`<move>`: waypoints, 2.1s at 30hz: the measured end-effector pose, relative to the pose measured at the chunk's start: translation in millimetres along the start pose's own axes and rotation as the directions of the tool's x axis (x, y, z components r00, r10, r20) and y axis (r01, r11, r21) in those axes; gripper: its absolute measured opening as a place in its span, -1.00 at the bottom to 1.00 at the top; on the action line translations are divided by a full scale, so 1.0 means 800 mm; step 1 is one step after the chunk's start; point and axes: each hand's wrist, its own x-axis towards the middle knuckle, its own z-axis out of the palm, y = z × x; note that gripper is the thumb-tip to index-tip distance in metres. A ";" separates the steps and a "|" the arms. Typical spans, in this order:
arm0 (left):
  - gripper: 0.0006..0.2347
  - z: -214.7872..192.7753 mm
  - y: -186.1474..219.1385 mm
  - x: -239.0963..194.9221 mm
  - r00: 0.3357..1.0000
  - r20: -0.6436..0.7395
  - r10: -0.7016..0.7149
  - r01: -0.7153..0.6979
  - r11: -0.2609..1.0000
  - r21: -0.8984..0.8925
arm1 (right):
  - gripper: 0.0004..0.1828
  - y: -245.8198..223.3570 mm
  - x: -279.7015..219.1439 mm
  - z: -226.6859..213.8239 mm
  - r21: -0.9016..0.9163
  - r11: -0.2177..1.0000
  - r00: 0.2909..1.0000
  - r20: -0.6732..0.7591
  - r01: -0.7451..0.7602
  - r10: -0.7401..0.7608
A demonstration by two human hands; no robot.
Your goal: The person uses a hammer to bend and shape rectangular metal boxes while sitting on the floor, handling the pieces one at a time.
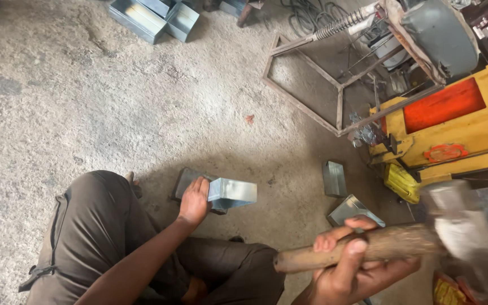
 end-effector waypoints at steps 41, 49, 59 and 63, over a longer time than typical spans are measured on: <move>-0.52 -0.028 0.026 0.006 0.999 -0.043 0.025 -0.023 0.998 0.053 | -0.22 0.156 -0.099 0.010 -0.673 0.737 0.625 0.551 -0.060 0.553; -0.74 -0.075 0.055 0.057 0.985 -0.008 0.171 -0.161 0.942 0.295 | -0.18 0.134 -0.115 -0.054 -0.430 0.663 0.676 0.150 -0.612 0.721; -0.66 -0.095 0.083 0.075 0.897 0.438 0.062 -0.326 0.762 0.559 | -0.19 0.196 -0.177 -0.065 -0.140 0.643 0.641 0.065 -0.753 0.765; -0.36 -0.118 0.077 0.082 0.963 0.268 0.033 -0.224 0.651 0.725 | -0.21 0.223 -0.198 -0.076 -0.187 0.644 0.628 0.143 -0.742 0.765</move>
